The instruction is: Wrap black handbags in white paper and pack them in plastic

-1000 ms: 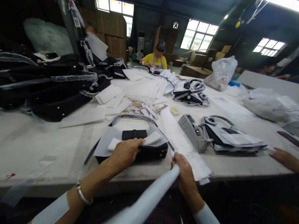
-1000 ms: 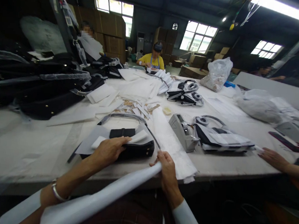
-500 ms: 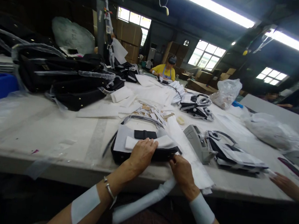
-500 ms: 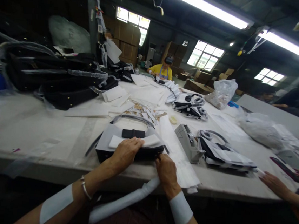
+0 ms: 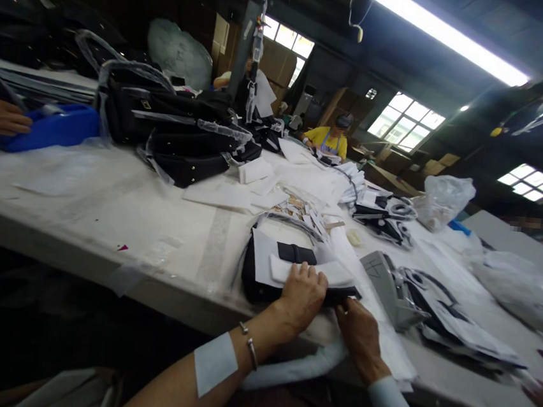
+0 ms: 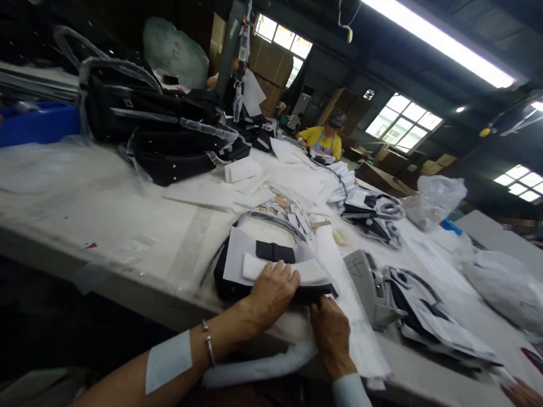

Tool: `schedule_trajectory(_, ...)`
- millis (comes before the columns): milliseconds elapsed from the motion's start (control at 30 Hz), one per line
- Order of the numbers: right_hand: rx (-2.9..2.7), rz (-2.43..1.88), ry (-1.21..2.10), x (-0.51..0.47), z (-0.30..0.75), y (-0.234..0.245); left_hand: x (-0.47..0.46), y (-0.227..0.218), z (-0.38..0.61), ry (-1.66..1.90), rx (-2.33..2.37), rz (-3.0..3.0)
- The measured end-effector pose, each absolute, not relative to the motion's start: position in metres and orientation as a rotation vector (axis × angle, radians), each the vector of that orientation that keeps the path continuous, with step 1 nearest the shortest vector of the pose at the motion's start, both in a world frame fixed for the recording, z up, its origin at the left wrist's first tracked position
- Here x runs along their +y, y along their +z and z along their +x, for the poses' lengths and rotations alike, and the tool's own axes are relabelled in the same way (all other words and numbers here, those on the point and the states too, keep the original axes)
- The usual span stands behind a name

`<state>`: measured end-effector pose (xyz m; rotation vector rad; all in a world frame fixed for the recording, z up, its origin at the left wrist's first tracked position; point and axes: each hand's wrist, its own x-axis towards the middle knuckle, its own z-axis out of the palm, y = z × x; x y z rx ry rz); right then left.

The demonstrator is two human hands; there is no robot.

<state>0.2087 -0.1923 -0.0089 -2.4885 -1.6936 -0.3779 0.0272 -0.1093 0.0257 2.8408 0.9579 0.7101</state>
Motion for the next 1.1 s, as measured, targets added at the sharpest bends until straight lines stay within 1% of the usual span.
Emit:
schedule_trajectory(133,-1.49,-2.459,-0.297,-0.183,0.205,-0.011,-0.107,0.033,0.031,0.66,0.983,2.821)
schedule_trajectory(267,-1.235,-2.324,-0.11,-0.172,0.205,-0.012,-0.105,0.04,0.033,0.587,1.003,2.8)
schedule_trajectory(367,-1.158,-2.249,-0.045,-0.167,0.206,-0.012,-0.102,0.046,0.031,0.509,0.982,2.794)
schedule_trajectory(600,-1.13,-2.109,-0.006,-0.181,0.213,-0.01,-0.076,0.07,0.025,0.269,0.819,2.843)
schedule_trajectory(767,-1.238,-2.066,-0.024,-0.188,0.214,-0.007,-0.064,0.083,0.03,0.186,0.782,2.914)
schedule_trajectory(900,-1.348,-2.107,-0.084,-0.178,0.217,-0.004,-0.062,0.091,0.038,0.124,0.802,2.945)
schedule_trajectory(1100,-1.357,-2.251,-0.112,-0.166,0.221,-0.004,-0.073,0.095,0.05,0.066,0.86,2.965)
